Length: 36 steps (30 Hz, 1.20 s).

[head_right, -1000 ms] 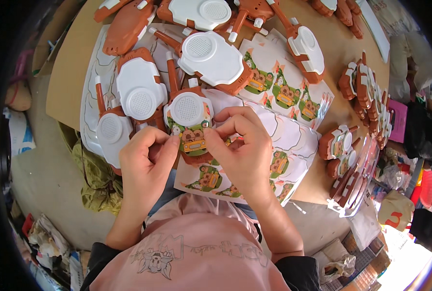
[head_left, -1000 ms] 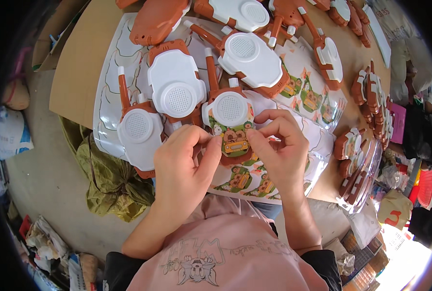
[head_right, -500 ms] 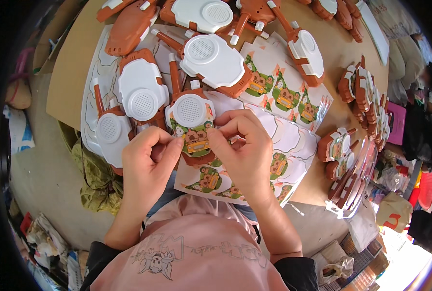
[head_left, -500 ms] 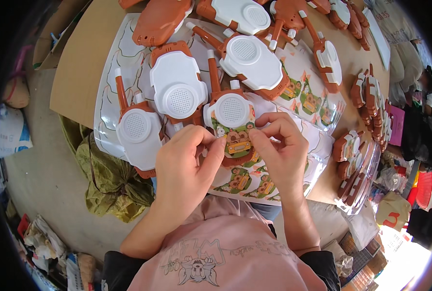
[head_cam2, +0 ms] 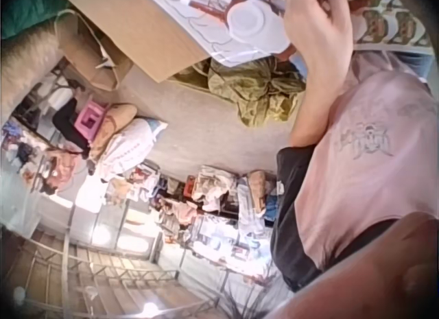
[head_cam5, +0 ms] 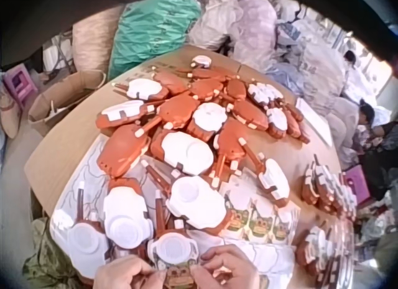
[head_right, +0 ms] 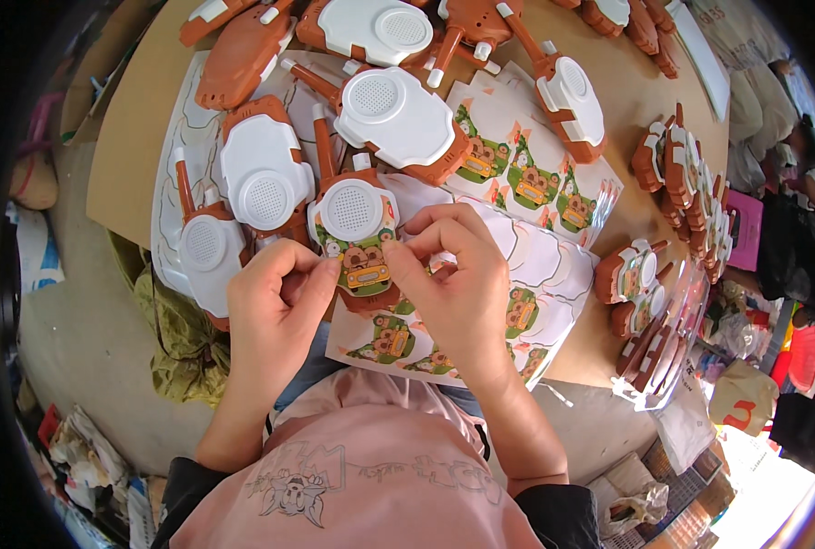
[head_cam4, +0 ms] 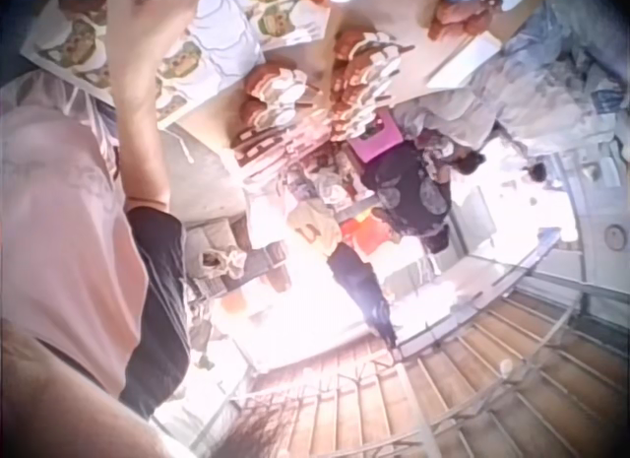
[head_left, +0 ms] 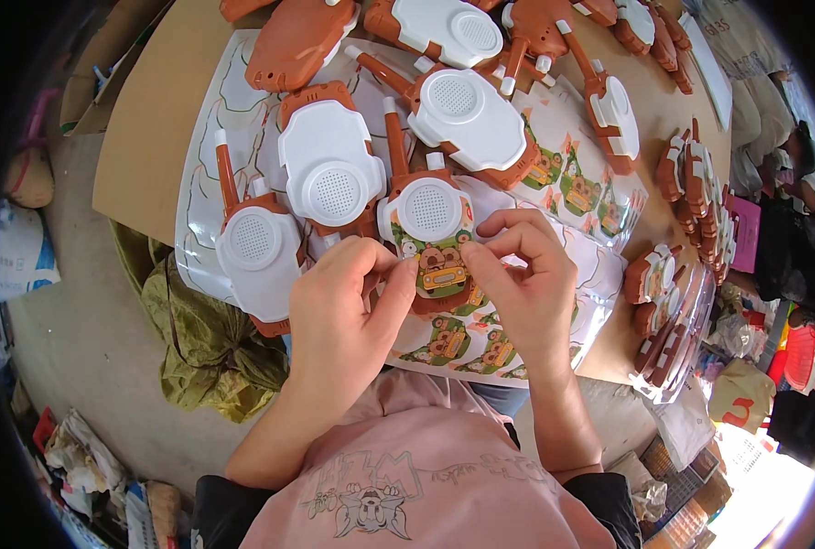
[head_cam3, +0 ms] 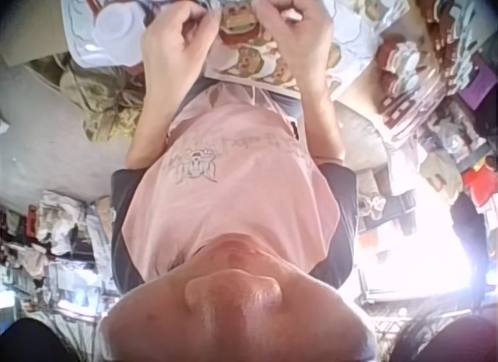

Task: Peeling decorative stickers from a sheet and applying them to plastic toy walkie-talkie housings.

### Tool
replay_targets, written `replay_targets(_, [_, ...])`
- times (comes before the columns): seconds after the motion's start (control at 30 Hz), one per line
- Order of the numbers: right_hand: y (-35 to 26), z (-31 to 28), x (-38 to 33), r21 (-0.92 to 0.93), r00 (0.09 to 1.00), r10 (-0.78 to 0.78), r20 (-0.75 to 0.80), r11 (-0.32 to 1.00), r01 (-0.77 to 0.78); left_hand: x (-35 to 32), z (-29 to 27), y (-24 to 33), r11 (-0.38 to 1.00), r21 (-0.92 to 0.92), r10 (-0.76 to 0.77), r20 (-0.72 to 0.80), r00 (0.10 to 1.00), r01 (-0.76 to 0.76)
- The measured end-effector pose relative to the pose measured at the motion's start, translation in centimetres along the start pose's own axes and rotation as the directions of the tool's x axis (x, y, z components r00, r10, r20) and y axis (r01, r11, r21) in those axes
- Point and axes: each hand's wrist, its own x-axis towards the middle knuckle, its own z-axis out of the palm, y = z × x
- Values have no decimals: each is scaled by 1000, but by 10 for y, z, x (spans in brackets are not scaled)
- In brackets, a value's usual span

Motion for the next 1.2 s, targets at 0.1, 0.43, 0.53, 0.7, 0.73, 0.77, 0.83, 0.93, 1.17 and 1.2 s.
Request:
replay_targets(0.1, [-3,0,-1,-2,1000,-6,-3,1000,6,-1,-1,1,1000,2,8,-3,1000,-8])
replay_targets(0.43, [-1,0,1,-29,1000,-26,-4,999,26,0,-1,1,1000,28,8,1,1000,-8])
replay_targets(0.53, [-1,0,1,-45,999,-52,-10,998,52,-1,-1,-1,999,29,23,-6,1000,-23])
replay_targets(0.7, [-1,1,1,-49,998,-61,-13,997,60,-1,-1,-1,999,29,26,-8,1000,-26])
replay_targets(0.73, [-1,1,1,-55,998,-66,-15,996,65,-1,-1,-1,999,24,22,-6,1000,-22])
replay_targets(0.77, [-1,1,1,-55,998,-67,-14,996,66,-1,-1,-1,999,23,21,-6,1000,-21])
replay_targets(0.83, [-3,1,1,-81,998,-67,-14,994,66,-1,-1,-1,999,31,14,0,1000,-14])
replay_targets(0.93, [-5,1,1,-112,998,-65,-9,992,63,-1,-2,-2,999,41,17,2,1000,-17])
replay_targets(1.17, [-8,1,2,-138,997,-75,-12,988,72,0,1,-4,997,28,73,-35,997,-72])
replay_targets(1.2, [-8,1,2,-146,996,-85,-11,986,83,1,1,-4,996,34,84,-37,996,-83])
